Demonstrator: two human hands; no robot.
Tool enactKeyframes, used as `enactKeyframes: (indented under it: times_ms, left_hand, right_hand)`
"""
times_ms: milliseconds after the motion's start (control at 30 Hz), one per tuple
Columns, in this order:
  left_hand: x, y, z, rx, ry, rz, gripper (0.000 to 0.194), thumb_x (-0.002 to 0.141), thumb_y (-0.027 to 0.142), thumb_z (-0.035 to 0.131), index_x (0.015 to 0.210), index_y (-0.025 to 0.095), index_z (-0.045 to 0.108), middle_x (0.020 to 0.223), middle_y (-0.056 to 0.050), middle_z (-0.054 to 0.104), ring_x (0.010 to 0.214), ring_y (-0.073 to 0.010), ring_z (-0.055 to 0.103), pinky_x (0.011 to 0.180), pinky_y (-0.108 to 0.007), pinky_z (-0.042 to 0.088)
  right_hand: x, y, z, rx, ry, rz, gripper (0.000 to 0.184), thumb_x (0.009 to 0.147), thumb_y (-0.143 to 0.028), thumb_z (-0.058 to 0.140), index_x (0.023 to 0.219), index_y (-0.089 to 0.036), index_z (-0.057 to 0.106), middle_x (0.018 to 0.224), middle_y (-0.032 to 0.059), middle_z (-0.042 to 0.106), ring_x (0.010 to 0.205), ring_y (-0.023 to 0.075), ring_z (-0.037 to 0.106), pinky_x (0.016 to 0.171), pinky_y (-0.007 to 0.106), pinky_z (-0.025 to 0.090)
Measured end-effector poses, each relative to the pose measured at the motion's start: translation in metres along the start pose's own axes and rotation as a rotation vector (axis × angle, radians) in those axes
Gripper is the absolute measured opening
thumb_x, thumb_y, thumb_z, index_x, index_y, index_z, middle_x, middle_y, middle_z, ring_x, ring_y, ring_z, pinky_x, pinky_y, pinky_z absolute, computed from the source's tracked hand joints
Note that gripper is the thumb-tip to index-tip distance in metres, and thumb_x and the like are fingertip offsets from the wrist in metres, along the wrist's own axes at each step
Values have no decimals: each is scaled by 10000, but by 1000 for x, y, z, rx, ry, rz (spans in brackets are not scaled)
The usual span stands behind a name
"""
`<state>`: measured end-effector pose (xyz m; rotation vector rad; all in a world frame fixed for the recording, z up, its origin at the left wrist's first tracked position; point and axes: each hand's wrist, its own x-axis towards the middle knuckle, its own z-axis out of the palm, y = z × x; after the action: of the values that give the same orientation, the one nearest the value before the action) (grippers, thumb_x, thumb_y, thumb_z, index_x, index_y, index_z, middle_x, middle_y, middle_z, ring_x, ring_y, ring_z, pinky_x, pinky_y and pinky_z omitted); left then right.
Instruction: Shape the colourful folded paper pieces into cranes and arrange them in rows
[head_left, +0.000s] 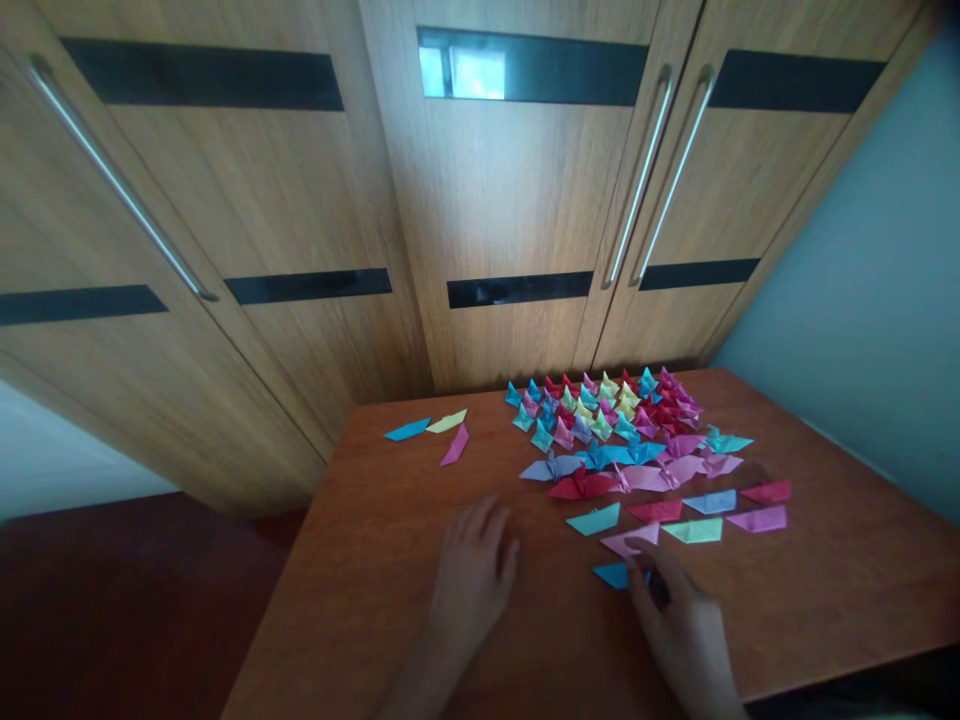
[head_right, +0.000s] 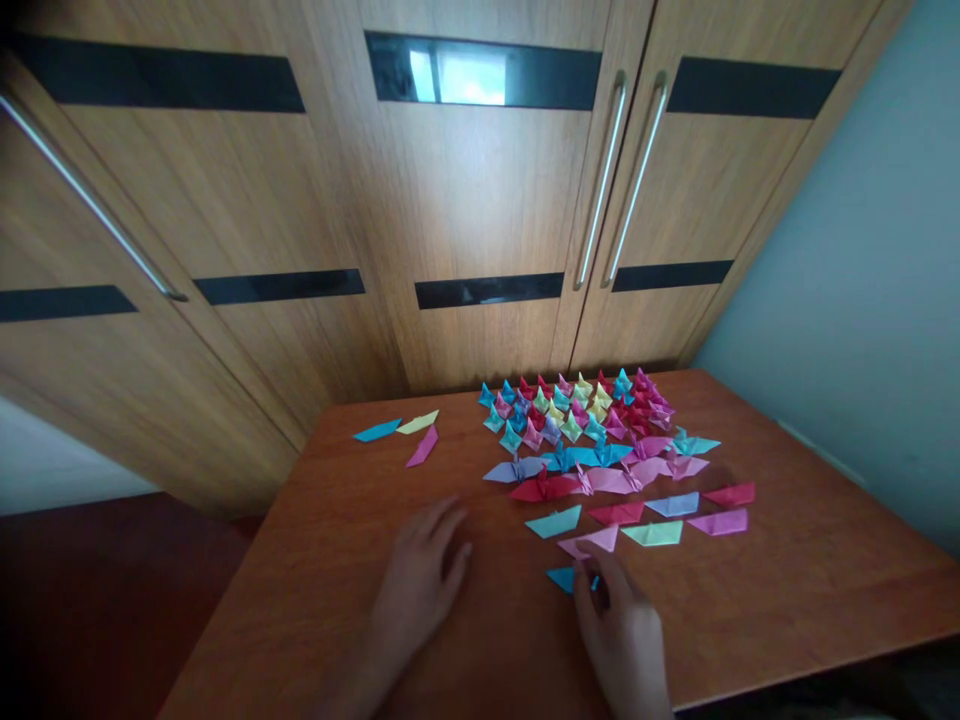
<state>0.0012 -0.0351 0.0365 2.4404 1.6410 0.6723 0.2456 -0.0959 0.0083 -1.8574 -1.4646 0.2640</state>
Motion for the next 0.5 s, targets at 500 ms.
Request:
enactKeyframes:
  times_ms: [500]
  left_hand:
    - [91, -177, -35, 291, 92, -433, 315, 839, 375, 491, 1044, 181, 631, 1118, -132, 573, 1077, -311, 516, 880, -425, 419]
  right_hand:
    - [-16, -92, 61, 154, -481, -234, 287, 867, -173, 400, 986, -234, 654, 954, 35, 688, 853, 167, 641, 774, 257, 481]
